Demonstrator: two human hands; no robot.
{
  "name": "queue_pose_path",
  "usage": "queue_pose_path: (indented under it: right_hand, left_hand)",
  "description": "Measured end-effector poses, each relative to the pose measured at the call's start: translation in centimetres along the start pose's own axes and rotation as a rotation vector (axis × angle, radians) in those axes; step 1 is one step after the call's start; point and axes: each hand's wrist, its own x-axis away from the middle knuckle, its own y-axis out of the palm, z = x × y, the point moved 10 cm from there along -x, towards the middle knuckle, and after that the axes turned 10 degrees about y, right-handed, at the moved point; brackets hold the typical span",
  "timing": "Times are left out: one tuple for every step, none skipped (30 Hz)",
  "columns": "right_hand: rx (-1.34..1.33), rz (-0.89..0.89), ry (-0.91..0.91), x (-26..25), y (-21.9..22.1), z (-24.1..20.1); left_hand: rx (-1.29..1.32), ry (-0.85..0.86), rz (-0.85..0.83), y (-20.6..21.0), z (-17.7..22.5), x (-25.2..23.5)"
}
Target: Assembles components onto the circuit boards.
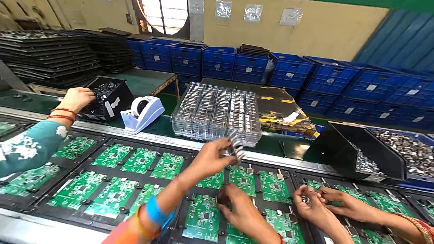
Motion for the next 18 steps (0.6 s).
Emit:
queue_pose_path:
  right_hand:
    - [0.056, -0.001, -0.04, 0.2, 0.8, -0.6]
    - [0.114, 0.004, -0.056, 0.3, 1.4, -0.9]
    - [0.171, 0.003, -0.048, 0.3, 1.7, -0.9]
    - [0.217, -0.016, -0.023, 0.1, 2.0, -0.7]
    - [0.248, -0.034, -0.001, 0.0, 2.2, -0.5]
    - [0.268, -0.045, 0.01, -0.1, 2.3, -0.2]
    - [0.282, -0.052, 0.018, -0.1, 2.3, -0.1]
    - [0.293, -0.062, 0.029, -0.1, 2.3, 0.0]
    - [0.303, -0.072, 0.041, -0.1, 2.3, 0.2]
    - [0.308, -0.069, 0.043, 0.0, 2.2, 0.2]
    - [0.306, -0.053, 0.036, 0.0, 2.1, 0.3]
    - [0.302, -0.029, 0.022, 0.0, 2.0, 0.3]
    - [0.3, -0.011, 0.011, 0.1, 1.8, 0.4]
    - [0.302, -0.005, 0.005, 0.2, 1.8, 0.4]
    - [0.311, -0.01, 0.006, 0.3, 1.7, 0.5]
    - [0.32, -0.024, 0.016, 0.3, 1.7, 0.6]
    - [0.33, -0.038, 0.028, 0.3, 1.7, 0.7]
    - [0.34, -0.04, 0.035, 0.4, 1.7, 0.7]
  left_hand:
    - [0.074, -0.069, 0.03, -0.5, -2.2, 2.6]
    - [0.153, -0.131, 0.067, -0.8, -4.3, 5.1]
    - [0.236, -0.19, 0.109, -1.1, -5.9, 7.6]
    - [0.312, -0.238, 0.164, -1.3, -6.9, 9.9]
    - [0.374, -0.268, 0.223, -1.4, -7.7, 11.9]
    - [0.422, -0.286, 0.277, -1.5, -8.3, 13.6]
    - [0.461, -0.288, 0.318, -1.5, -8.6, 15.0]
    - [0.5, -0.277, 0.354, -1.5, -8.7, 16.0]
    - [0.54, -0.26, 0.386, -1.5, -8.8, 16.7]
    - [0.58, -0.245, 0.405, -1.4, -8.9, 17.2]
    - [0.617, -0.236, 0.414, -1.2, -9.1, 17.5]
    - [0.654, -0.239, 0.419, -1.0, -9.2, 17.6]
    - [0.693, -0.25, 0.423, -0.8, -9.3, 17.7]
    - [0.731, -0.266, 0.423, -0.6, -9.4, 17.7]
    - [0.765, -0.283, 0.42, -0.4, -9.5, 17.7]
    - [0.804, -0.298, 0.413, -0.1, -9.4, 17.6]
    - [0.85, -0.317, 0.402, 0.3, -9.4, 17.6]
    - [0.904, -0.332, 0.387, 0.6, -9.5, 17.6]
